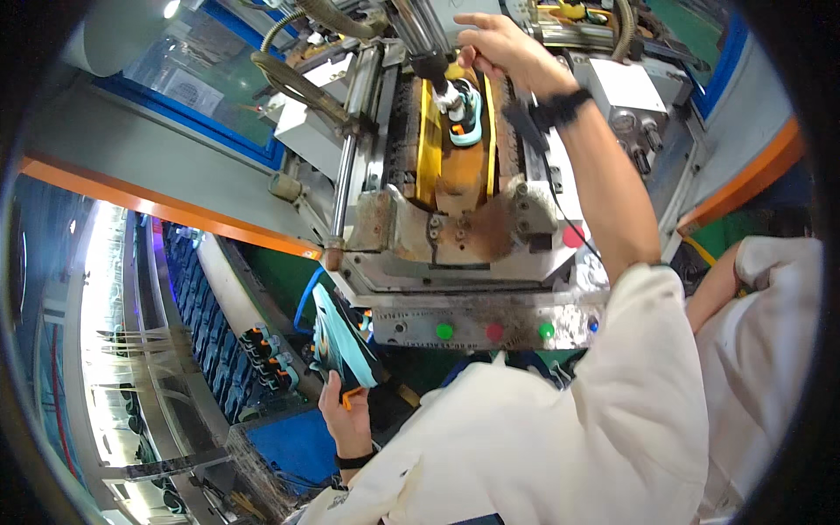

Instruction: Operating a toe-lasting machine to shape shoe uppers onto lasts in an assembly line.

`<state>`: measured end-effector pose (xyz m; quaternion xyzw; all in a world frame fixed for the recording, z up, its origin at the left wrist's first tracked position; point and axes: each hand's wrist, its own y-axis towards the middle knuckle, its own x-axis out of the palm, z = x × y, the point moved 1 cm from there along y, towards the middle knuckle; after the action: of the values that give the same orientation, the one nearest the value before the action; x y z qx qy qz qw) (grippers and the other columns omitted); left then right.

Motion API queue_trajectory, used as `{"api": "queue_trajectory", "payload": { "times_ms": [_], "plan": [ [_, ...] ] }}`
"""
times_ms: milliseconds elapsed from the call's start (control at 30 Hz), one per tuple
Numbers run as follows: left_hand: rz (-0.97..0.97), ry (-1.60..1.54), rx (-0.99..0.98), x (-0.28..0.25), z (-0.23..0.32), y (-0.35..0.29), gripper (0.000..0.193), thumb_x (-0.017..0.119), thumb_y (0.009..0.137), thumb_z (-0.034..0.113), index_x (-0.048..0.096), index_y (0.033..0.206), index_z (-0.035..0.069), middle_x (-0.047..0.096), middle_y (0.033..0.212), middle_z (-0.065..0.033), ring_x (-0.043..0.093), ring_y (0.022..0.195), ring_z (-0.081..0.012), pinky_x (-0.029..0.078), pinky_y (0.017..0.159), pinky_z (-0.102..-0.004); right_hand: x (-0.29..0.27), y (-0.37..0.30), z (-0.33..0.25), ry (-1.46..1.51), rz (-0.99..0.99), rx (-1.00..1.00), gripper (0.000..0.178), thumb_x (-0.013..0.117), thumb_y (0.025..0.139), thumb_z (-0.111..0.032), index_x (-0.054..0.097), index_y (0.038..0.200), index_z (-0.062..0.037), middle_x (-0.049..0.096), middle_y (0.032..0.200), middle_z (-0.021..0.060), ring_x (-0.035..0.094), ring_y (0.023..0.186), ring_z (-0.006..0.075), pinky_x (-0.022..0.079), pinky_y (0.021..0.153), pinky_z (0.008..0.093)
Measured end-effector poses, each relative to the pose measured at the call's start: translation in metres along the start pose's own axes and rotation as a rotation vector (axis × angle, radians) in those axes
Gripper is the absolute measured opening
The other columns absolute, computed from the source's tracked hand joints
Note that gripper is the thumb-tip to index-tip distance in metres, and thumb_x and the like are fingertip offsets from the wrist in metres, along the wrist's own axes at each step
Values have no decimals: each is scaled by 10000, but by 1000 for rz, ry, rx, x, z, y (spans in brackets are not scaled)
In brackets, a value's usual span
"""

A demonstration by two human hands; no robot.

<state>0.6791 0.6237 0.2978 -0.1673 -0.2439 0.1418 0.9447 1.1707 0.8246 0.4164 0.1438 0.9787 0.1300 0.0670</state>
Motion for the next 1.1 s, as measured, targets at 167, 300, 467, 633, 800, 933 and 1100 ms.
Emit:
{"api": "queue_trajectory", "payload": {
  "times_ms": [167, 300, 467, 633, 800, 933, 1100],
  "plan": [
    [125, 36, 59, 3, -1, -24, 145, 588, 938, 165, 619, 1020, 50, 666, 959, -45, 640, 852, -161, 512, 724, -321, 100, -138, -16, 470, -275, 255, 250, 513, 879, -50, 642, 1093, -37, 531, 606, -23, 501, 520, 39, 406, 471, 198],
    [87, 21, 46, 15, -3, -25, 330, 626, 906, 133, 560, 1199, -6, 636, 1100, -77, 632, 972, -178, 503, 850, -316, 171, -227, 14, 401, -1021, 653, 228, 541, 862, -42, 635, 1068, -15, 604, 732, -9, 571, 627, 44, 447, 527, 205],
    [143, 12, 175, 5, 1, -47, 411, 630, 895, 105, 503, 1255, -46, 631, 1093, -89, 627, 1000, -160, 498, 879, -302, 233, -264, 32, 382, -1122, 584, 228, 555, 863, -45, 642, 1071, -19, 608, 711, 2, 546, 610, 41, 423, 523, 191],
    [399, 5, 198, -74, -35, -93, 308, 606, 908, 60, 555, 1200, -26, 639, 1086, -87, 639, 959, -164, 537, 838, -311, 283, -245, 6, 315, -1196, 436, 224, 531, 872, -18, 633, 1071, 3, 602, 707, 24, 500, 567, 42, 391, 500, 183],
    [673, -181, -61, -141, -70, -171, 265, 658, 883, 125, 602, 1079, -45, 629, 998, -66, 623, 894, -141, 515, 795, -271, 358, -225, -37, 329, -1189, 101, 194, 561, 920, -64, 612, 1099, -11, 566, 687, 17, 478, 549, 37, 370, 488, 170],
    [976, -410, 29, -226, -117, -233, 273, 697, 844, 144, 634, 1052, -21, 658, 947, -89, 658, 861, -195, 555, 757, -335, 448, -257, -120, 320, -1320, -251, 189, 578, 912, -34, 595, 1098, 2, 534, 718, -10, 512, 635, 46, 373, 523, 167],
    [1412, -559, 157, -352, -155, -292, 256, 746, 785, 161, 648, 975, 21, 662, 874, -76, 650, 731, -202, 536, 638, -355, 606, -348, -236, 366, -1541, -717, 193, 616, 870, -5, 608, 1063, -1, 494, 713, -31, 485, 644, 36, 394, 562, 194]
  ]
}}
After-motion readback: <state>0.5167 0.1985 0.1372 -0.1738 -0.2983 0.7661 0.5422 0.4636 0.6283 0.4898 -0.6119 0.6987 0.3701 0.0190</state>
